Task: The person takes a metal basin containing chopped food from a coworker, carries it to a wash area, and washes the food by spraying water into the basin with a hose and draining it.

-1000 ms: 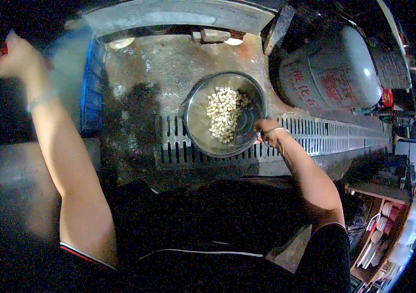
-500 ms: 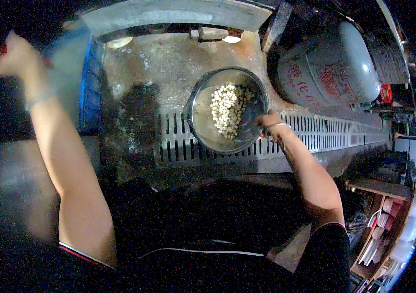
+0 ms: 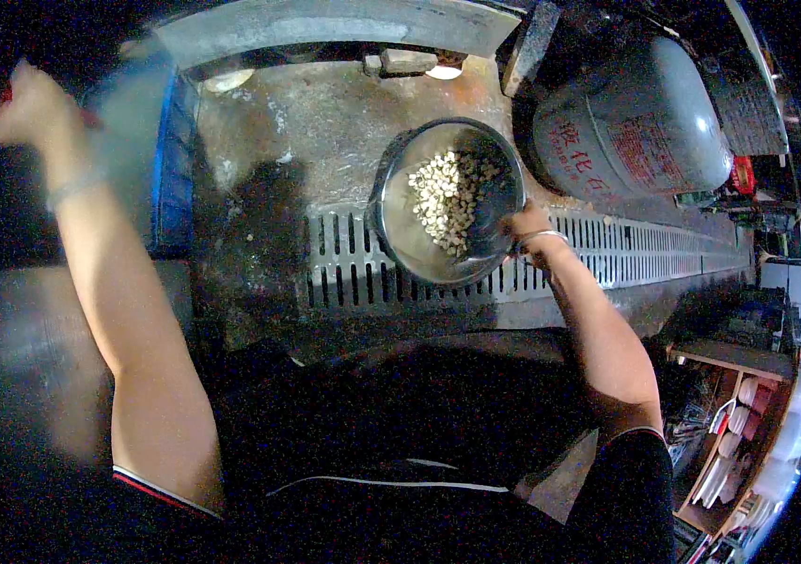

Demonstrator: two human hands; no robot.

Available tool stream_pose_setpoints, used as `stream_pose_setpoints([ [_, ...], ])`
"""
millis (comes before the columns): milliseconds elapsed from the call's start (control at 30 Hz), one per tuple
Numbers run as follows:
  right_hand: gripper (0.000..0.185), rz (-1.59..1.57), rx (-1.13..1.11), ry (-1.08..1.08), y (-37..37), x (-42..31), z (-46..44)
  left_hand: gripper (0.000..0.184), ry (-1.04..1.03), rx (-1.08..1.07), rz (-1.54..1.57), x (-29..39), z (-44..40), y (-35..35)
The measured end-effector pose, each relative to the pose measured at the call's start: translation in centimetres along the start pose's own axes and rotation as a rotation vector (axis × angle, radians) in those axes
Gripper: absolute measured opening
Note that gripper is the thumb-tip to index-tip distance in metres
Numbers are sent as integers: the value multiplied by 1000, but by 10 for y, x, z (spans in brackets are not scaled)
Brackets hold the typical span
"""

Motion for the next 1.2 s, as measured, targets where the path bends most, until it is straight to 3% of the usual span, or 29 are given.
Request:
stream_pose_setpoints([
  [267,30,38,29,-12,6,2,-2,24,18,-14,-44,-9,-3,4],
  [867,34,109,182,314,13,-26,1,23,-43,-17,39,18,-3,3],
  [1200,35,148,190,287,14,-26,2,23,-61,-26,70,30,-3,2],
])
Point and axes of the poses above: each hand's wrist, its own z-axis away from the middle knuckle, its own y-axis out of the back of the hand, x = y × z, the point moved 10 cm from there along -z, towards the middle knuckle, and after that the axes turned 10 degrees about -y, right-handed, at the moved point
